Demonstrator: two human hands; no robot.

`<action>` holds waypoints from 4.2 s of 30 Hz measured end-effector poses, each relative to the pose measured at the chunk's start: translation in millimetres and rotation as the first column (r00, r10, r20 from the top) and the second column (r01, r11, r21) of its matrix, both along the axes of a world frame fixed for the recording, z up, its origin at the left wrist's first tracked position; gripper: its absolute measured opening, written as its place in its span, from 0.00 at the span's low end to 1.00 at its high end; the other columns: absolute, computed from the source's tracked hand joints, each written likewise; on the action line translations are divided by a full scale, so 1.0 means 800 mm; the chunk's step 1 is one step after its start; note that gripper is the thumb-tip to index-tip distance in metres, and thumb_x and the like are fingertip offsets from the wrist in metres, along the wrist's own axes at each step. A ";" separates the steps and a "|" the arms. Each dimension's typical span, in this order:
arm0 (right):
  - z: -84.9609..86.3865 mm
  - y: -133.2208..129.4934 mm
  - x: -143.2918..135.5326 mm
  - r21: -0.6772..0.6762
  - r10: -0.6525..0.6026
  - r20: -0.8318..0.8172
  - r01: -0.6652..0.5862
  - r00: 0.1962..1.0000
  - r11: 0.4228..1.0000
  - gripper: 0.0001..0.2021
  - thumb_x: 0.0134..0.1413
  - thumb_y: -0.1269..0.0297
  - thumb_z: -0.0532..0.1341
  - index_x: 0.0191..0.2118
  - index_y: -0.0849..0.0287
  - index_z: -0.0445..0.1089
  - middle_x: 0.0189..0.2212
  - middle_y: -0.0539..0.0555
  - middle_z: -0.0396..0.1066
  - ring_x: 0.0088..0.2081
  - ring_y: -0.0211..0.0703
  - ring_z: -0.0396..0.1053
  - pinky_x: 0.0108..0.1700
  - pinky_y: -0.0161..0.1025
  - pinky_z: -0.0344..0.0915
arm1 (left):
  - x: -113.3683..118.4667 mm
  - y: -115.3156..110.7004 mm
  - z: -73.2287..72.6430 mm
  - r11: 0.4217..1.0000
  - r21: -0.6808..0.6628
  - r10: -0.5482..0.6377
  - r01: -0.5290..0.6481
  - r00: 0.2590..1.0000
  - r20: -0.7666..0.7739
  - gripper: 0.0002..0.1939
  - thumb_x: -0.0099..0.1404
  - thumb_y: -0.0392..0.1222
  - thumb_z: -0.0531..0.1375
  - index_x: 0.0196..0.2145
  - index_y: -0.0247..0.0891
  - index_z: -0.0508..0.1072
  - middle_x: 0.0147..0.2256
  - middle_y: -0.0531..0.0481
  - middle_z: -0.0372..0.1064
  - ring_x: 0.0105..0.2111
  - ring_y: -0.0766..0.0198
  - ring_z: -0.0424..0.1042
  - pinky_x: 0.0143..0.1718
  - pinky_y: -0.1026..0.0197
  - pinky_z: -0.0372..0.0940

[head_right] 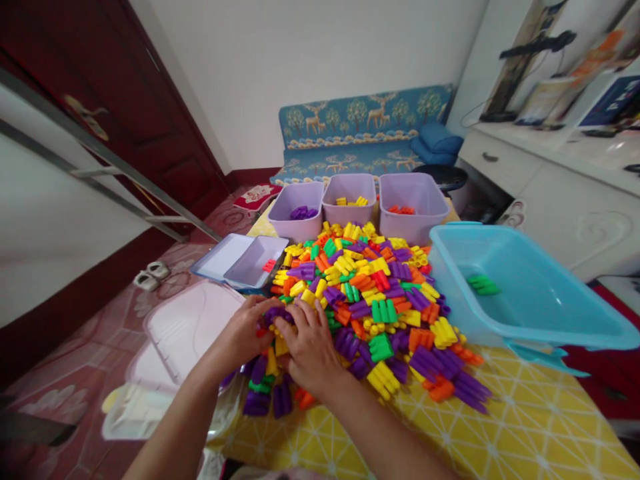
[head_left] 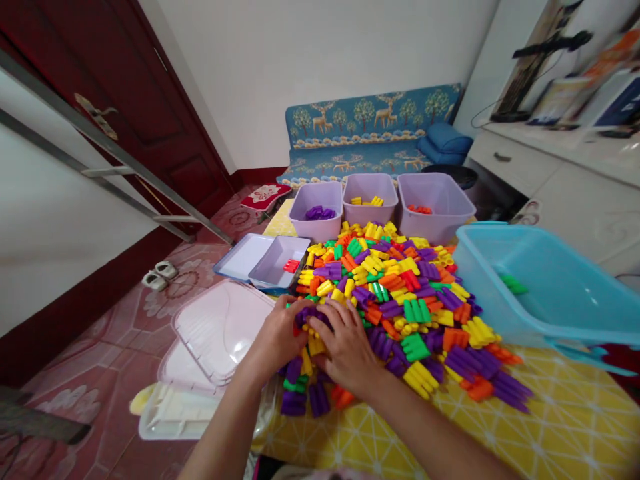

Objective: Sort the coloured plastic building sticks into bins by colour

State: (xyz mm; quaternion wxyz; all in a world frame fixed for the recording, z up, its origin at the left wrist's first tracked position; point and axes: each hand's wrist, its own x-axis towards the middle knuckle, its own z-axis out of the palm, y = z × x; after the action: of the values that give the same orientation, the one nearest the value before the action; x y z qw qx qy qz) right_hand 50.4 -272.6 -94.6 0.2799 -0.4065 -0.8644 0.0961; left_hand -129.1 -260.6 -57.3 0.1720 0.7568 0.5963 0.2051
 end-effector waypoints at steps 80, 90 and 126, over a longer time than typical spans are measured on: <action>-0.012 0.011 0.107 0.191 -0.541 0.095 0.518 0.835 0.834 0.18 0.57 0.62 0.58 0.53 0.50 0.69 0.64 0.56 0.56 0.66 0.56 0.48 0.65 0.61 0.41 | 0.154 0.051 -0.040 0.892 0.446 -0.039 0.071 0.996 -0.081 0.19 0.64 0.41 0.58 0.53 0.46 0.69 0.58 0.49 0.65 0.63 0.49 0.53 0.59 0.43 0.51; 0.017 0.043 0.120 0.231 -0.425 -0.100 0.436 0.900 0.870 0.16 0.60 0.60 0.57 0.52 0.54 0.69 0.52 0.55 0.71 0.55 0.52 0.63 0.62 0.58 0.52 | 0.157 0.050 -0.037 0.908 0.416 -0.037 0.048 0.999 -0.036 0.20 0.63 0.39 0.59 0.53 0.46 0.69 0.58 0.48 0.65 0.62 0.49 0.55 0.58 0.41 0.52; 0.069 0.162 0.202 -0.436 -0.319 -0.833 0.180 -0.451 0.882 0.10 0.54 0.55 0.60 0.37 0.56 0.66 0.41 0.53 0.69 0.38 0.36 0.70 0.38 0.35 0.68 | 0.181 0.115 -0.031 0.864 0.493 0.004 -0.105 0.980 0.201 0.05 0.62 0.33 0.57 0.36 0.41 0.68 0.41 0.51 0.74 0.45 0.58 0.71 0.53 0.49 0.54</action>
State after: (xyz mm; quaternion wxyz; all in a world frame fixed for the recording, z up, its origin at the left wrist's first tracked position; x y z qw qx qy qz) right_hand 212.1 -143.0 -39.8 0.8585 -0.3524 -0.1212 0.3522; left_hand 15.9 -168.5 -82.4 0.0206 0.7348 0.5242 0.4299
